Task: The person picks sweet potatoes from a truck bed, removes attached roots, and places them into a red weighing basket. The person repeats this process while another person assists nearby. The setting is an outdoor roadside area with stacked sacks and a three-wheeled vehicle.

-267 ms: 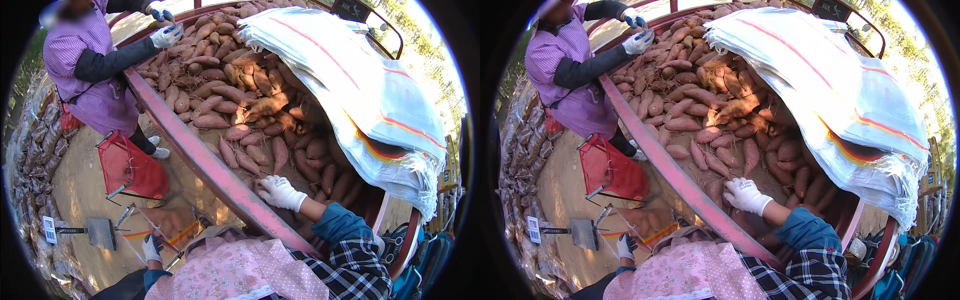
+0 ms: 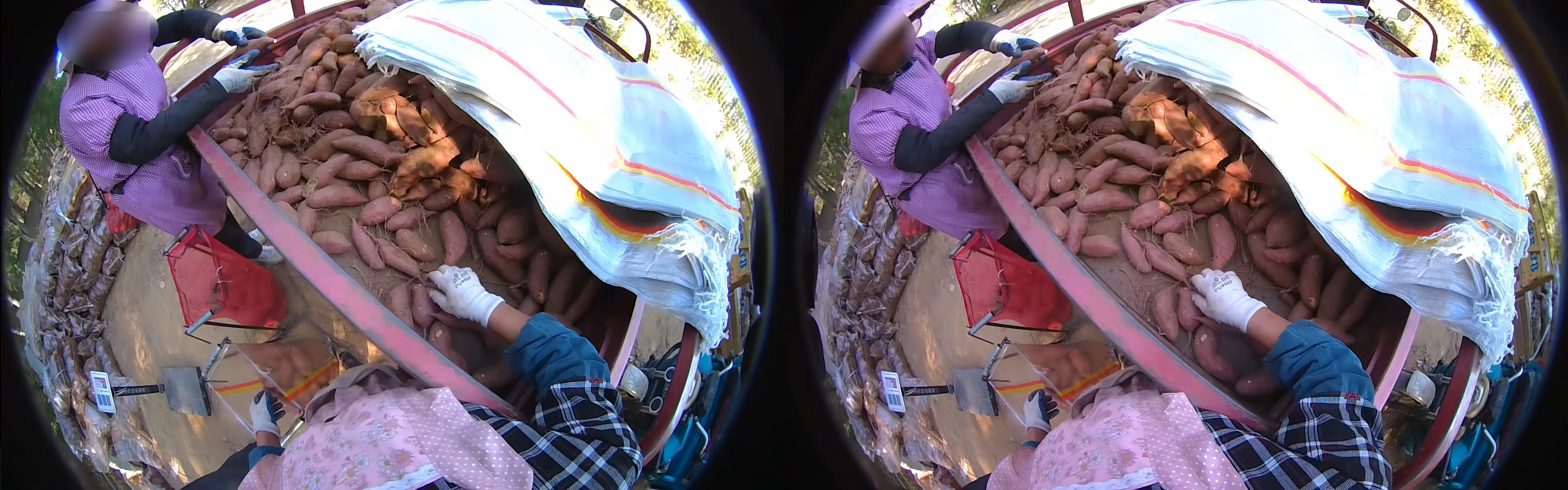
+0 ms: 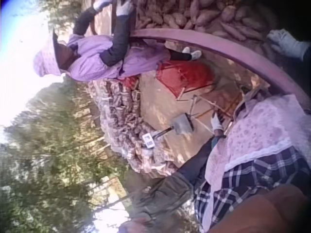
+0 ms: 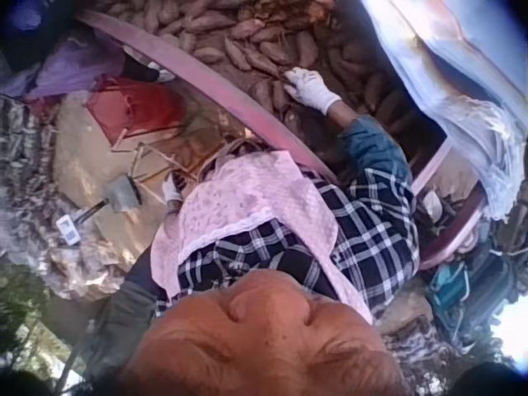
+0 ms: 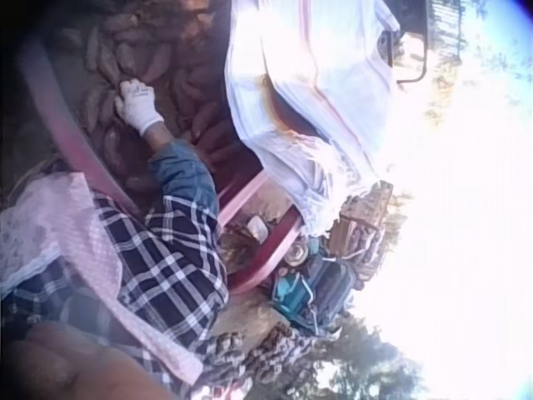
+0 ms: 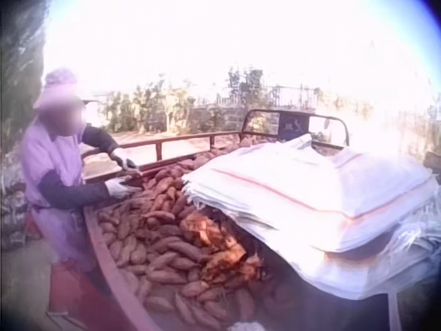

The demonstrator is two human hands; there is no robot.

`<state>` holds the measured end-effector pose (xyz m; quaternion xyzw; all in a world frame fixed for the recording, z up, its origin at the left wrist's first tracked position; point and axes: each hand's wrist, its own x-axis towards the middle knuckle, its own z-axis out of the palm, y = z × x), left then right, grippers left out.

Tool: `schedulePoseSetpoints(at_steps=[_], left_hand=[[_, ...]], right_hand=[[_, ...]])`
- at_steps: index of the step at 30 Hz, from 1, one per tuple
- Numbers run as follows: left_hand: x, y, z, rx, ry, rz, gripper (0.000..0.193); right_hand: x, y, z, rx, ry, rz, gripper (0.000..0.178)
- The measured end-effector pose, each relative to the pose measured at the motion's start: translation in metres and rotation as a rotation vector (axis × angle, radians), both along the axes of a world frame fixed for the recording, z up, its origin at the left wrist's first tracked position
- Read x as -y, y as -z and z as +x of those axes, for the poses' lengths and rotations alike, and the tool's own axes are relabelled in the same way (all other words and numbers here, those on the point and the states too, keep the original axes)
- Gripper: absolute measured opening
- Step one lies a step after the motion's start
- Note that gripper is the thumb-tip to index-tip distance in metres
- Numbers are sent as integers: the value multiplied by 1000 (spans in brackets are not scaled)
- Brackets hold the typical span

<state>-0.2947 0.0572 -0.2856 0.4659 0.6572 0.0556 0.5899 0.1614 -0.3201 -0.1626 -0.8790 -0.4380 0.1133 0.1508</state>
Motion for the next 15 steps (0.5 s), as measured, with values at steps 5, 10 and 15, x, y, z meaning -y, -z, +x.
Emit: schedulePoseSetpoints(at_steps=[5,10,15], left_hand=[[9,-17,0,-15,168,-19,38],[25,-14,-9,-48,167,-122,26],[37,-28,0,-37,351,-62,26]], right_hand=[[11,19,53,-9,657,94,82],[-27,-1,54,-117,884,-23,96],[-12,53,48,48,785,76,85]])
